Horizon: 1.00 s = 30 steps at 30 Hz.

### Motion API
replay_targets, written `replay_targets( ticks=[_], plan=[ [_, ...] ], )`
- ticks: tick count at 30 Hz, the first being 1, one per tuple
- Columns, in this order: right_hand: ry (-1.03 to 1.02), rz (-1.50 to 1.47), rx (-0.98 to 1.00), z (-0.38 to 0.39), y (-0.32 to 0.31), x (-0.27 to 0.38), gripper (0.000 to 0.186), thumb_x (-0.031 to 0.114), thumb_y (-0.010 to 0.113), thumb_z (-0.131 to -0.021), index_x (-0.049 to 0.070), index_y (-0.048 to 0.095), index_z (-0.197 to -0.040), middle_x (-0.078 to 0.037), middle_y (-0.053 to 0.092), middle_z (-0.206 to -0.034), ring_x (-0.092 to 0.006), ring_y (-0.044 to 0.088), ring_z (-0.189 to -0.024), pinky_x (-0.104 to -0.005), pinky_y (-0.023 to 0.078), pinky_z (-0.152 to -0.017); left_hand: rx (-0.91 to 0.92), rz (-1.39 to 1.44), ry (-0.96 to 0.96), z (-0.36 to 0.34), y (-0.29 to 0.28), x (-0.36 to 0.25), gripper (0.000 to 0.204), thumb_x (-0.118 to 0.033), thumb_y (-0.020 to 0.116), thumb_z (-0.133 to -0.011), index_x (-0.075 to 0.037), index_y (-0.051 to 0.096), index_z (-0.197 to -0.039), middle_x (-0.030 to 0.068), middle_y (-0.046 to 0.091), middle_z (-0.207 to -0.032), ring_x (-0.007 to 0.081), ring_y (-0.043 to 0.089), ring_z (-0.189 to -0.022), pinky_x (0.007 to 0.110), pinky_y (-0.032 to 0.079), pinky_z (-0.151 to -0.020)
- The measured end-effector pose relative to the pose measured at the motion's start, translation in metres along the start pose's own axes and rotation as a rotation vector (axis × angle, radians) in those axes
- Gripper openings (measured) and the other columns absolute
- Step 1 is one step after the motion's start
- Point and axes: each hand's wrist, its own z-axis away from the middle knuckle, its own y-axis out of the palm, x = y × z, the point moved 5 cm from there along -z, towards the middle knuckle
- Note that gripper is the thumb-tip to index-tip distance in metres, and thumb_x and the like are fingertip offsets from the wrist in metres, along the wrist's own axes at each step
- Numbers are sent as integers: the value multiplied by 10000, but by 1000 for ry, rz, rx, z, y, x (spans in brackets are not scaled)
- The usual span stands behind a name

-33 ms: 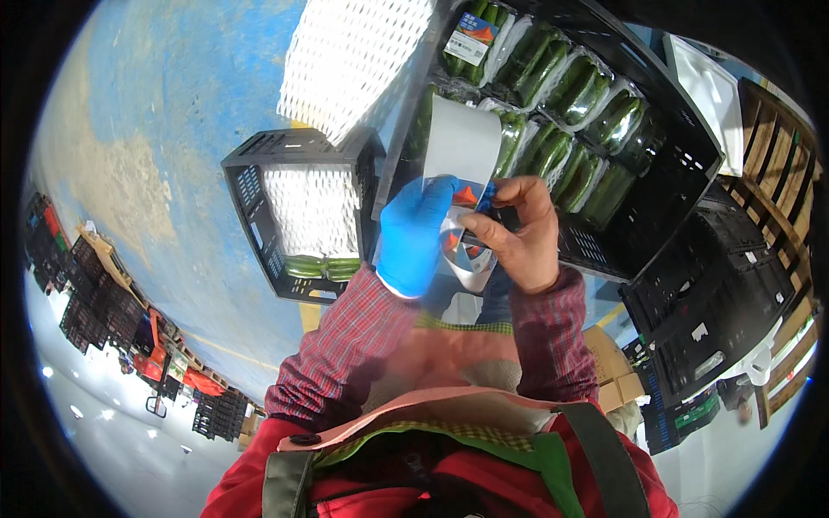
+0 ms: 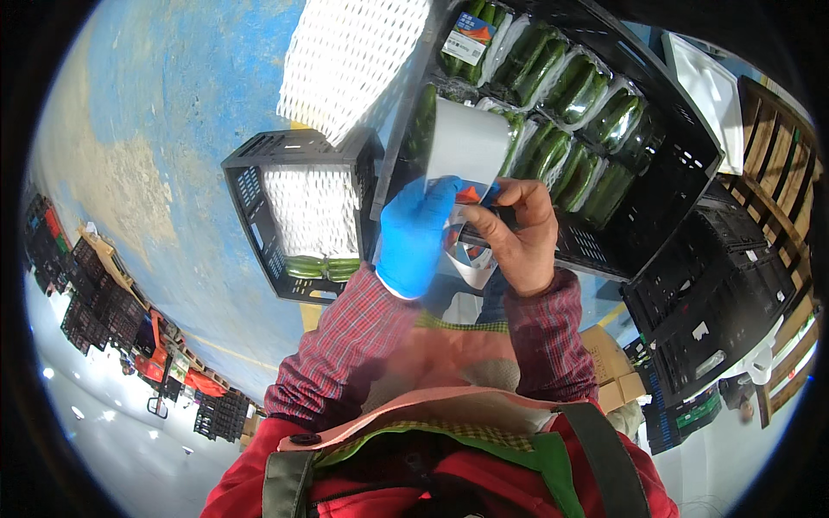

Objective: The person applies product labels to individually wrapped cucumbers in a black crate. They peel labels from a roll, place them on the plastic-wrapped cucumbers, and arrange the labeled items in the crate. The person also moves a white foam insert and repositions crates during the process.

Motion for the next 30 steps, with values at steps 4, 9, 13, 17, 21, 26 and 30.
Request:
replay_targets(
  ticks=[4,9,13,17,21,26,30],
  plan=[
    [-107,-180,-49,4,-2,4,313,-63,743,-821,48,479,-948,-51,604,-980,-110,600,-841,-256,512,-767,-103,319,-93,6,16,-16,276,-237,535,-1019,4,666,-1041,50,688,-873,111,615,-719,229,477,-616],
    [22,-461,28,8,-6,5,296,-83,731,-826,37,489,-949,-36,608,-931,-113,608,-878,-268,521,-787,11,196,-314,17,14,-34,291,-271,527,-993,-39,624,-1140,45,669,-949,116,611,-812,259,502,-678],
    [46,-486,-7,15,-12,7,322,-109,720,-816,32,500,-1002,-45,610,-954,-125,611,-905,-275,519,-834,-31,338,-25,4,20,-56,431,-164,526,-957,-14,520,-1361,146,534,-1345,206,581,-1147,332,535,-868],
    [68,-437,-70,22,-30,10,413,-97,719,-828,-7,495,-1164,-102,651,-990,-155,662,-873,-277,548,-789,-175,-664,822,4,9,-114,610,106,600,-795,51,485,-1391,206,434,-1461,345,543,-1247,393,515,-962],
    [109,-205,26,32,-42,15,482,-65,764,-793,-33,511,-1202,-98,667,-978,-153,657,-884,-296,544,-811,207,-1045,1104,-6,37,-111,414,-67,722,-769,-199,716,-1162,180,564,-1364,393,576,-1171,511,465,-981],
    [134,-258,31,34,-52,11,499,-52,777,-786,-33,527,-1217,-88,674,-954,-150,663,-855,-280,551,-788,319,-1111,1193,-21,54,-99,296,-244,739,-735,-257,743,-1031,-51,692,-1184,300,570,-1227,526,402,-1064],
    [201,-348,58,32,-59,2,498,-45,757,-809,-43,511,-1242,-91,672,-959,-156,667,-847,-295,571,-806,241,-1091,1156,-26,52,-97,192,-213,719,-732,-215,736,-923,-7,682,-1204,307,569,-1221,523,413,-1047]
  ],
)
